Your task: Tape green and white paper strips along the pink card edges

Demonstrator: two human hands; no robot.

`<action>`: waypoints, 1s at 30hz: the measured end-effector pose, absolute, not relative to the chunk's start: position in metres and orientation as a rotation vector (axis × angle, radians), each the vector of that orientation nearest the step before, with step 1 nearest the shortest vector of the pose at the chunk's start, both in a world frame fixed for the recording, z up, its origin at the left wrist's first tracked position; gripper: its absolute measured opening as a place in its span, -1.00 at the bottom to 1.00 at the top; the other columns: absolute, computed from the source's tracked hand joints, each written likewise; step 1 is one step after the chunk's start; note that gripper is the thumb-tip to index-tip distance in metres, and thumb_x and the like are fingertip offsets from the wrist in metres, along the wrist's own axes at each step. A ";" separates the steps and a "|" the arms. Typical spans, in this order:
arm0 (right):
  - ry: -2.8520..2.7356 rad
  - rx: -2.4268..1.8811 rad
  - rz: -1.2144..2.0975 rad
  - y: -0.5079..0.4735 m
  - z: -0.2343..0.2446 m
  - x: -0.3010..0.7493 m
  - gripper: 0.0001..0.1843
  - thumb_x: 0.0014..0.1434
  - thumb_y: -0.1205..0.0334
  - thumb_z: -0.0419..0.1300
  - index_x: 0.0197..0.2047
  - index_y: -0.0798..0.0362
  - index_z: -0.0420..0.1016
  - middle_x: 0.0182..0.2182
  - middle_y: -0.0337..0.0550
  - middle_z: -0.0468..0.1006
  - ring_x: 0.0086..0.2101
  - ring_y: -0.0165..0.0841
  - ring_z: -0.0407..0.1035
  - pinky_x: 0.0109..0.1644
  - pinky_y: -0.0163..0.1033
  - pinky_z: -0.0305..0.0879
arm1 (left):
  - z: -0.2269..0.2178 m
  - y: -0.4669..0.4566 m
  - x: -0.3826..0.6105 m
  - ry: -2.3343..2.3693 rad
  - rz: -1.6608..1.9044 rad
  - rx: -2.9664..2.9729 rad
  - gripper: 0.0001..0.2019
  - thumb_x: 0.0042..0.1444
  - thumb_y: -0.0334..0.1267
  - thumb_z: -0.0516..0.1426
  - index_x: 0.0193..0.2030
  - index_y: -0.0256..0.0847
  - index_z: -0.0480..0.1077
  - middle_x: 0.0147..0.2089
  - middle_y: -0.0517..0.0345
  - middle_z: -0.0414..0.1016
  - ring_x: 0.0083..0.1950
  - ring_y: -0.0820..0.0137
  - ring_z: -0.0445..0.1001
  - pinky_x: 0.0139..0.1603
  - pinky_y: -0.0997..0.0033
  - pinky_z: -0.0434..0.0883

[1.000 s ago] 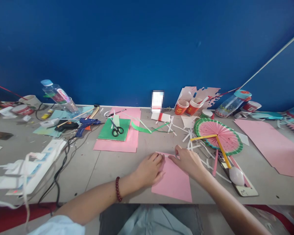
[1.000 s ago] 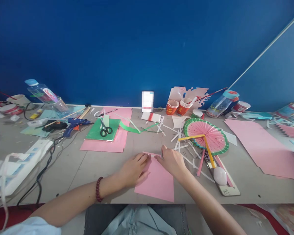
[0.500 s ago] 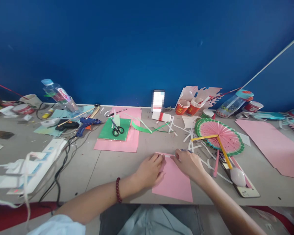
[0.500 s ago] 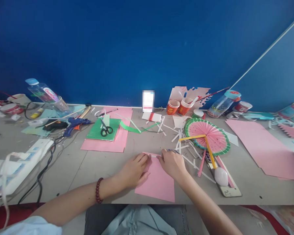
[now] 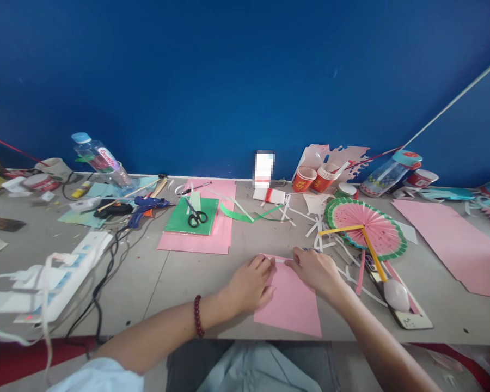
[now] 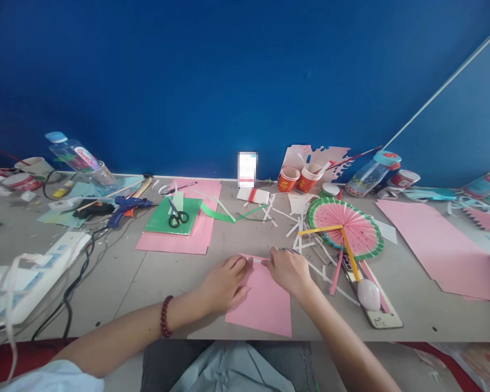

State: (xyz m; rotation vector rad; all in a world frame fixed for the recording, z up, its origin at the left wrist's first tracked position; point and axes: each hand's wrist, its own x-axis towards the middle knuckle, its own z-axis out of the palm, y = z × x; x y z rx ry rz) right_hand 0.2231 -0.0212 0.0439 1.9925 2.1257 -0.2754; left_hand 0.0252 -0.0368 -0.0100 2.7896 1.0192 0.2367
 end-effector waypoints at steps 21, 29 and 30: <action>2.067 1.896 -0.206 -0.014 0.053 0.210 -0.66 0.22 0.03 0.08 -0.13 0.11 0.50 -0.28 0.07 0.61 -0.19 -0.09 0.50 -0.26 -0.19 0.27 | -0.006 -0.039 0.029 1.050 0.310 2.691 -0.40 0.14 -0.19 0.03 0.30 -0.31 0.00 0.03 -0.07 0.30 0.09 0.14 0.20 0.05 0.17 0.31; 2.024 1.854 -0.259 -0.010 0.057 0.211 -0.64 0.24 0.02 0.07 -0.10 0.11 0.48 -0.23 0.09 0.60 -0.16 -0.11 0.49 -0.23 -0.20 0.27 | -0.008 -0.040 0.028 1.041 0.357 2.698 -0.42 0.14 -0.20 0.02 0.29 -0.27 0.01 0.01 -0.05 0.30 0.07 0.16 0.20 0.06 0.16 0.30; 2.020 1.848 -0.267 -0.010 0.058 0.211 -0.64 0.23 0.02 0.07 -0.10 0.10 0.48 -0.22 0.09 0.60 -0.16 -0.11 0.49 -0.23 -0.20 0.27 | -0.009 -0.039 0.028 1.042 0.362 2.697 -0.42 0.14 -0.20 0.02 0.29 -0.28 0.00 0.01 -0.05 0.30 0.08 0.16 0.20 0.06 0.16 0.29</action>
